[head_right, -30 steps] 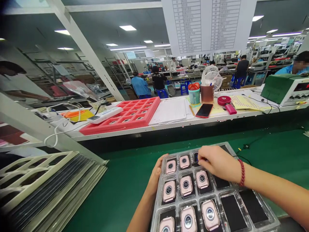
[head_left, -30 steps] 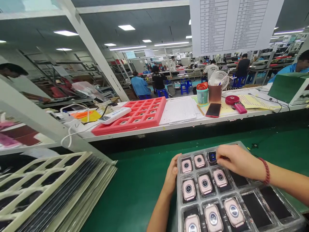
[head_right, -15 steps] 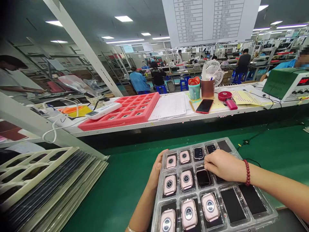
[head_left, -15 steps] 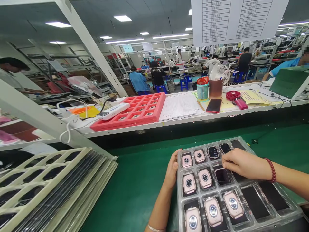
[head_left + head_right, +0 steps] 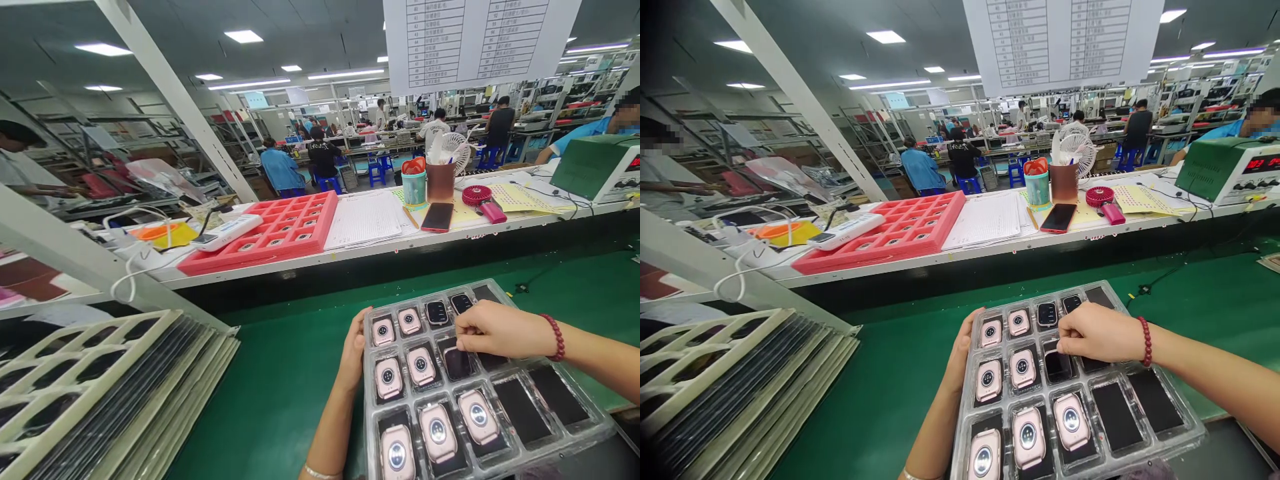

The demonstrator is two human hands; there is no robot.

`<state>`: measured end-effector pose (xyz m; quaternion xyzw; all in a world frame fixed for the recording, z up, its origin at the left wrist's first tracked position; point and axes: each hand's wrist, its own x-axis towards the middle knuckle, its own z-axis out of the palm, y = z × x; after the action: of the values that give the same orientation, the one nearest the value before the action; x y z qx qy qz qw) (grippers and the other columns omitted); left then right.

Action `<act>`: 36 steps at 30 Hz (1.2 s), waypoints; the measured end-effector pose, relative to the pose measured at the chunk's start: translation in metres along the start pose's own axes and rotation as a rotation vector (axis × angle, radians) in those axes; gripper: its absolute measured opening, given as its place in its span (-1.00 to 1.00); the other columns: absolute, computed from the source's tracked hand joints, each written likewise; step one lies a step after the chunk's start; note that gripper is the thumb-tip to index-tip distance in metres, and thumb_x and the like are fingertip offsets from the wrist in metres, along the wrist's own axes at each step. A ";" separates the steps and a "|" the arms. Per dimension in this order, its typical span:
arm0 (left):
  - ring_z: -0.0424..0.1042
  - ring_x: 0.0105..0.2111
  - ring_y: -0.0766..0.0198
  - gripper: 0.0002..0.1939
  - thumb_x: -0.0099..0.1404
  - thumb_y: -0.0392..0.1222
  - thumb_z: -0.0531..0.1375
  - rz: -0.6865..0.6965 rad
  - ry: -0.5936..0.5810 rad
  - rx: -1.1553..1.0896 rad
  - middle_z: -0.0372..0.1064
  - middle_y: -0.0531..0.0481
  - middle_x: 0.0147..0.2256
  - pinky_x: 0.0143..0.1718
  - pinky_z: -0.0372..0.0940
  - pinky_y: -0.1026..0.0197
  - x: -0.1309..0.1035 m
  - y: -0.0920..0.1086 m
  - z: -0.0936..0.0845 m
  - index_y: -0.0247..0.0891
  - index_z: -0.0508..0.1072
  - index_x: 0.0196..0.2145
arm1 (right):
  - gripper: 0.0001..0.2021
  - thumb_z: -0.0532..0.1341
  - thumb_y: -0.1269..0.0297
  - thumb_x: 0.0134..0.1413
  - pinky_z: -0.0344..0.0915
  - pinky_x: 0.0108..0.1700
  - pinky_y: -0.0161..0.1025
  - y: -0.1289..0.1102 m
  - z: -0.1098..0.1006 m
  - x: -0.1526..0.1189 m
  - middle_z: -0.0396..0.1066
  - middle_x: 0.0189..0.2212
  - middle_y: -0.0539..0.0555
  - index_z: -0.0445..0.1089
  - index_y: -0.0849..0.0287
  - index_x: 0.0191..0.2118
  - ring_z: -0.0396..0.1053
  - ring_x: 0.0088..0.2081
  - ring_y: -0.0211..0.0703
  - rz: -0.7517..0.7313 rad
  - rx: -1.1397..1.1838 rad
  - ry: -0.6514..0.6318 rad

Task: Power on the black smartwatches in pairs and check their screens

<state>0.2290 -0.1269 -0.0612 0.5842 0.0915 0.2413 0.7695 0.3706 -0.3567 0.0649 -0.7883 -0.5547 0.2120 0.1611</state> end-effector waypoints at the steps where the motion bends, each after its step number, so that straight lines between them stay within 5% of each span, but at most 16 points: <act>1: 0.30 -0.07 -0.05 -0.26 0.03 0.29 0.13 -0.001 0.001 -0.005 0.30 -0.20 -0.05 -0.08 0.21 0.00 0.000 0.000 0.001 -0.22 0.22 0.06 | -0.80 0.12 0.29 0.06 0.01 -0.53 -0.34 -0.001 0.002 0.001 0.30 -0.65 -0.05 0.28 0.15 -0.55 0.20 -0.59 -0.25 -0.002 -0.023 0.039; 5: 0.31 -0.07 -0.04 -0.26 0.03 0.29 0.13 0.006 0.025 -0.017 0.30 -0.19 -0.05 -0.08 0.21 0.00 0.001 -0.005 -0.001 -0.20 0.22 0.06 | -0.85 0.08 0.42 0.06 0.06 -0.44 -0.32 -0.012 0.011 0.015 0.35 -0.54 0.00 0.29 0.16 -0.49 0.26 -0.48 -0.21 -0.037 -0.151 0.241; 8: 0.33 -0.11 -0.03 -0.23 0.00 0.30 0.15 0.011 0.006 0.001 0.33 -0.19 -0.08 -0.11 0.23 0.00 0.005 -0.012 -0.007 -0.21 0.21 0.06 | -0.84 0.06 0.41 0.11 0.08 -0.42 -0.31 -0.023 0.019 0.037 0.37 -0.44 0.06 0.32 0.18 -0.44 0.30 -0.44 -0.18 -0.094 -0.284 0.270; 12: 0.32 -0.11 -0.03 -0.20 -0.02 0.33 0.14 0.022 -0.001 0.014 0.32 -0.19 -0.07 -0.12 0.23 0.01 0.008 -0.018 -0.013 -0.21 0.20 0.06 | -0.82 0.08 0.40 0.10 0.09 -0.43 -0.29 -0.028 0.016 0.062 0.41 -0.40 0.13 0.37 0.22 -0.45 0.34 -0.42 -0.14 -0.116 -0.368 0.200; 20: 0.30 -0.09 -0.01 -0.25 0.03 0.32 0.12 0.039 -0.035 0.044 0.31 -0.18 -0.06 -0.08 0.20 0.04 0.005 -0.013 -0.015 -0.21 0.20 0.06 | -0.81 0.08 0.43 -0.02 0.12 -0.53 -0.36 -0.011 -0.008 0.079 0.37 -0.64 -0.01 0.36 0.19 -0.56 0.30 -0.60 -0.26 -0.087 -0.010 0.046; 30: 0.28 -0.08 0.02 -0.31 0.09 0.27 0.11 0.084 -0.079 0.056 0.28 -0.15 -0.04 -0.04 0.17 0.03 0.004 -0.010 -0.018 -0.20 0.21 0.07 | -0.71 0.08 0.11 0.04 0.16 -0.60 -0.38 -0.003 -0.012 0.088 0.31 -0.63 -0.01 0.29 0.21 -0.53 0.28 -0.61 -0.26 0.032 0.212 -0.156; 36: 0.27 -0.07 0.02 -0.32 0.12 0.26 0.08 0.095 -0.096 0.067 0.27 -0.15 -0.04 -0.04 0.18 0.02 0.005 -0.012 -0.018 -0.19 0.19 0.08 | -0.85 0.07 0.42 0.02 0.13 -0.42 -0.33 -0.021 0.002 0.080 0.36 -0.52 0.03 0.32 0.21 -0.50 0.29 -0.46 -0.21 -0.072 -0.130 0.199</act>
<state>0.2287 -0.1115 -0.0773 0.6241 0.0347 0.2460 0.7408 0.3763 -0.2739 0.0605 -0.7937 -0.5767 0.0903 0.1713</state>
